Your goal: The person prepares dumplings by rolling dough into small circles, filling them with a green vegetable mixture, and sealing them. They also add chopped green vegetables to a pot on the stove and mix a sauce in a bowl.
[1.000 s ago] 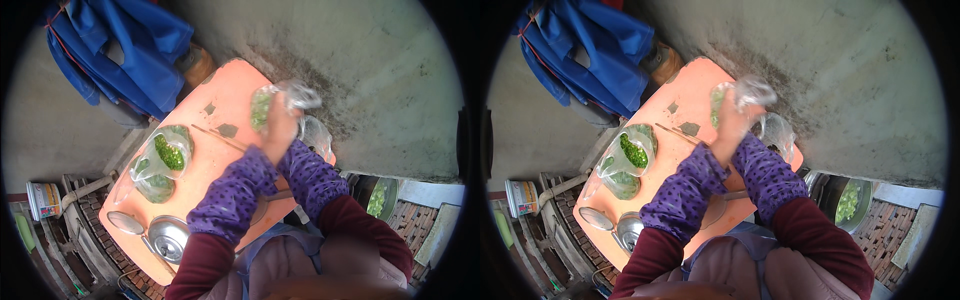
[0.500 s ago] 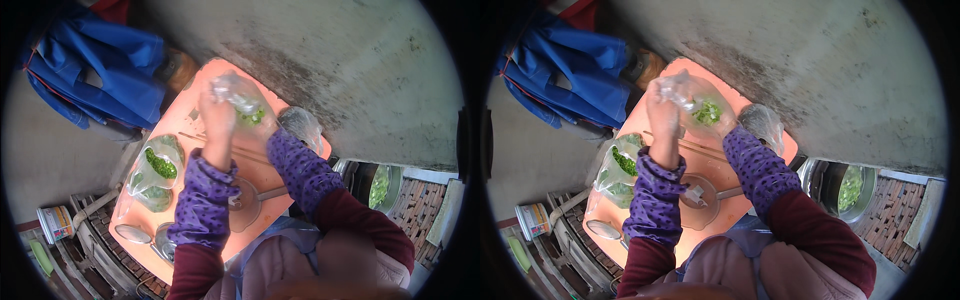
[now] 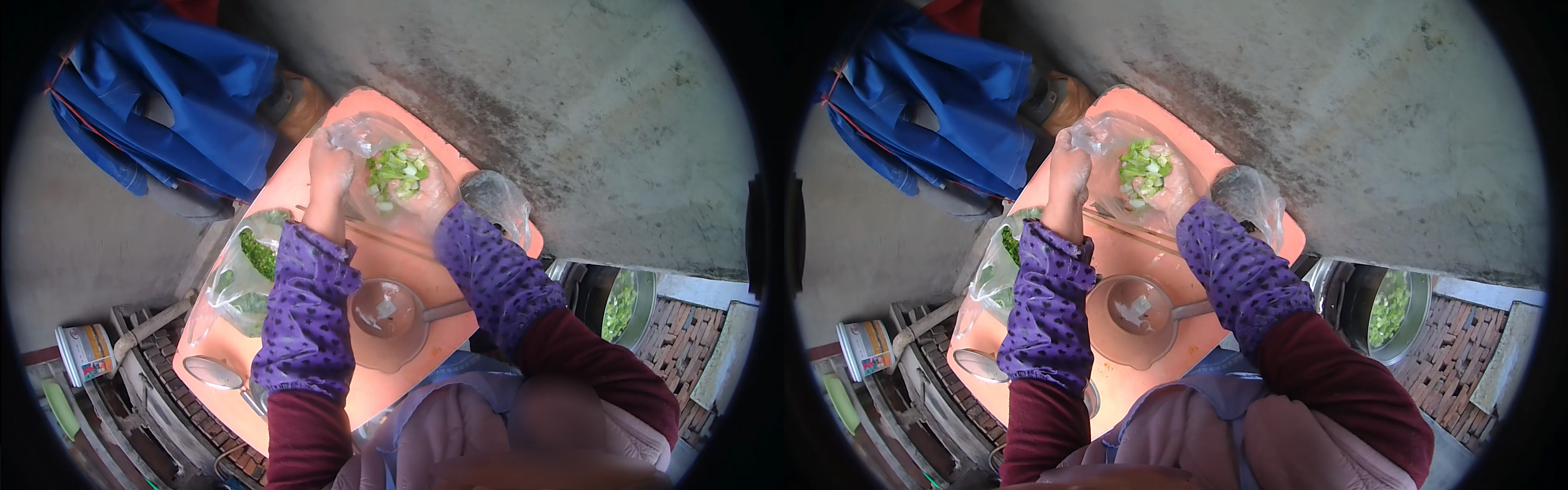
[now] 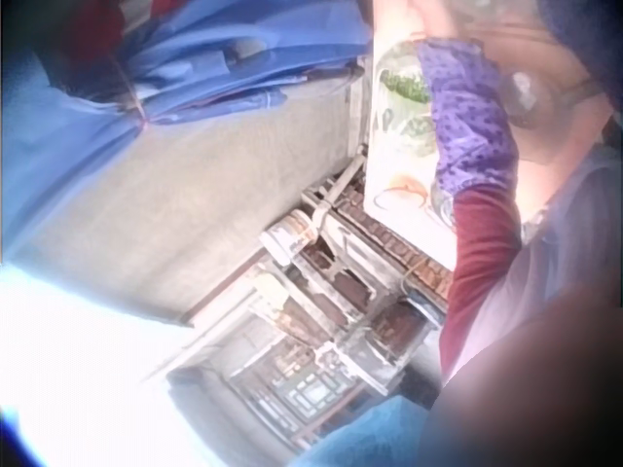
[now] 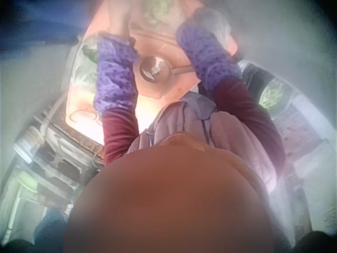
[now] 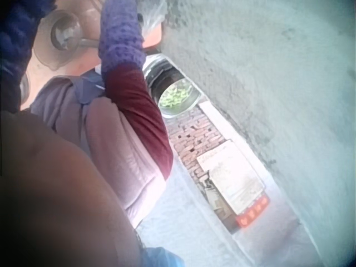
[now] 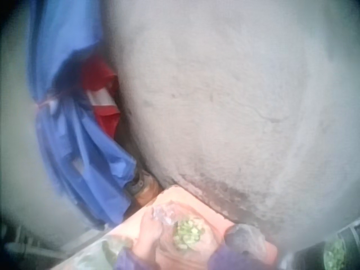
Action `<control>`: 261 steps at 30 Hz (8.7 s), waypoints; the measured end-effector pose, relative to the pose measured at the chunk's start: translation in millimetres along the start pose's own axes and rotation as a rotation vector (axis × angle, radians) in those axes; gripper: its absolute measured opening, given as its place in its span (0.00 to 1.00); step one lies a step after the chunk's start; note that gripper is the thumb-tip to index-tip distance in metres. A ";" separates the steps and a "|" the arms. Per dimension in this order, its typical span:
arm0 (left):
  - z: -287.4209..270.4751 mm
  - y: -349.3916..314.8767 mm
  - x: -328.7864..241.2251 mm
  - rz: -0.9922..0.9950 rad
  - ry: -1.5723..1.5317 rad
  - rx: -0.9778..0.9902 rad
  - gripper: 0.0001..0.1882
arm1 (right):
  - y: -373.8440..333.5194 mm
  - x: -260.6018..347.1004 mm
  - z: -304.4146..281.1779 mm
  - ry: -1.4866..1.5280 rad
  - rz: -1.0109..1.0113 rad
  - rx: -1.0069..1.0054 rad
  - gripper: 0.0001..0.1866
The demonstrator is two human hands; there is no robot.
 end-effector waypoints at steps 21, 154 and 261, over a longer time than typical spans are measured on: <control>-21.2 31.1 35.6 0.047 0.041 0.117 0.12 | -250.0 55.3 105.9 -0.042 -0.335 0.092 0.24; 310.6 -639.3 56.7 -0.593 -0.145 -0.191 0.13 | -649.3 365.9 -40.9 -2.018 -0.295 0.027 0.16; -383.3 -478.0 196.6 -0.279 0.952 -0.746 0.26 | -642.3 202.1 15.9 -2.325 -0.712 -0.798 0.12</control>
Point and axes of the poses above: each hand's wrist, its own y-axis towards the middle knuckle, its own z-axis out of the palm, x = y × z, the point moved 4 cm from there along y, towards the middle knuckle
